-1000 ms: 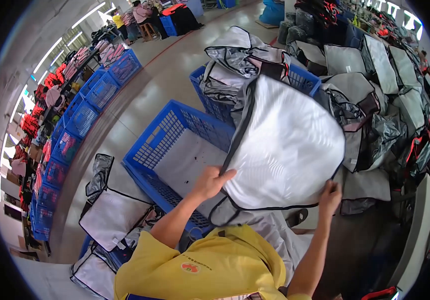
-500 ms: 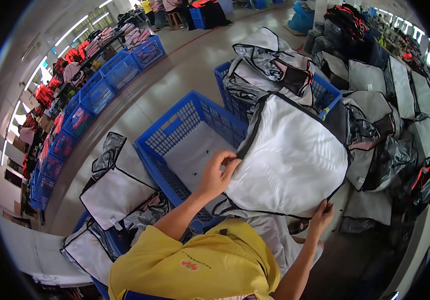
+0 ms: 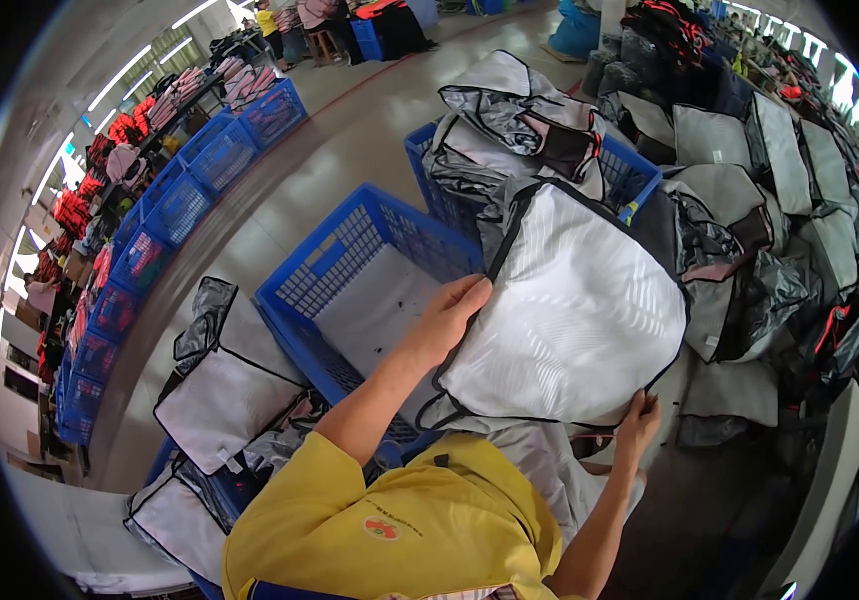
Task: Sort and organize various bags by placing them into blue crates or stacking them.
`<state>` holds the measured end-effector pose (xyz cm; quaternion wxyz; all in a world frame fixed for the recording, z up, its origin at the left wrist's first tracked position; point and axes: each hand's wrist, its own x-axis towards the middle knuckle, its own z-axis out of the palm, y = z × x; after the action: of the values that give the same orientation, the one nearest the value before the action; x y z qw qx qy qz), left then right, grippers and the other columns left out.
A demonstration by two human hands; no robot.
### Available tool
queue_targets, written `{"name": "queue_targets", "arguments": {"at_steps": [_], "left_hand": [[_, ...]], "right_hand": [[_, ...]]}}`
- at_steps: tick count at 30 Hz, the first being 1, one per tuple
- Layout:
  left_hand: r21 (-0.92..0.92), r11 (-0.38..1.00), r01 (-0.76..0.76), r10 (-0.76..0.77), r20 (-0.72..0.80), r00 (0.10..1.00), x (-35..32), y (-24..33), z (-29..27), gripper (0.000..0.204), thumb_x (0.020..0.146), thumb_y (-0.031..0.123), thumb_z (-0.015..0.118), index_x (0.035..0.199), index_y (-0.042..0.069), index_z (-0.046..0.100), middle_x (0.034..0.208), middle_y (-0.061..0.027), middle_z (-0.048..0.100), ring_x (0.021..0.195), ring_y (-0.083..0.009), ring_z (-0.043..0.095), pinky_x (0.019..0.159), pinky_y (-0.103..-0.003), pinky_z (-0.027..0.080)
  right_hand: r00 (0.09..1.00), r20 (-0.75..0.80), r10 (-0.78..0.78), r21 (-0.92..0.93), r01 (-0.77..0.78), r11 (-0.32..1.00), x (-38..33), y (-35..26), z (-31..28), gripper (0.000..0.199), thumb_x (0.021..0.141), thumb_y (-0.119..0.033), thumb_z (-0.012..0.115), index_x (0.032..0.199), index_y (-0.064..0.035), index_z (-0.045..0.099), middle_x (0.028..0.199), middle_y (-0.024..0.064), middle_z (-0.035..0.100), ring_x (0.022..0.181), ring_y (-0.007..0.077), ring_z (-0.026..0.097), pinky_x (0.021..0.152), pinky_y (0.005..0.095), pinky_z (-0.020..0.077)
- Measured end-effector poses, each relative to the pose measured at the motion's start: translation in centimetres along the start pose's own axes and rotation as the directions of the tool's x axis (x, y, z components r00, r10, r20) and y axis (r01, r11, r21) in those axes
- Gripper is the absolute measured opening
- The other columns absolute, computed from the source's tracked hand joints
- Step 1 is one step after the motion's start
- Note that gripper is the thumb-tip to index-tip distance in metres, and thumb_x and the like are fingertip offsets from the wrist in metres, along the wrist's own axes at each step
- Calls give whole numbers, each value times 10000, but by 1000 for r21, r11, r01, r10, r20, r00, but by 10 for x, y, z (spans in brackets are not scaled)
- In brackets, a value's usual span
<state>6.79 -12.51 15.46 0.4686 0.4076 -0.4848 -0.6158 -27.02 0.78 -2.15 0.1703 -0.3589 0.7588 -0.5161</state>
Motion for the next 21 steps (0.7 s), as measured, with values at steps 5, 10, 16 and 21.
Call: {"name": "queue_targets", "arguments": {"at_steps": [5,10,16,21], "left_hand": [[389,907,-160,109,150,983,3,-9,-21,343,1070,350,570,890,59,597,813,62,497,770,-53,424,683,-250,373],[404,900,-165,125,123,984,-1,3,-13,332,1078,331,559,888,60,586,796,61,468,765,-53,404,668,-252,365],[35,999,-4,1,83,997,-5,-3,-7,308,1076,296,561,884,56,584,820,72,477,773,-44,396,672,-256,369],[235,970,-69,71,-3,997,-12,-8,-19,236,1054,249,605,959,33,596,798,18,531,725,-88,464,655,-271,404]], "right_hand": [[974,-201,-108,-80,93,992,-23,-104,-2,175,1042,-129,601,1138,16,623,922,94,614,746,192,546,719,362,481],[833,402,-381,347,246,905,-77,-204,43,239,1042,18,488,1257,9,593,766,23,585,681,99,554,642,249,469],[854,401,-330,448,131,884,-69,-213,122,234,1076,-120,535,1295,-83,609,675,23,569,612,95,518,608,267,455],[843,416,-342,420,156,894,-67,-208,120,235,1072,-130,557,1293,-88,626,668,10,589,627,76,532,615,246,454]]}}
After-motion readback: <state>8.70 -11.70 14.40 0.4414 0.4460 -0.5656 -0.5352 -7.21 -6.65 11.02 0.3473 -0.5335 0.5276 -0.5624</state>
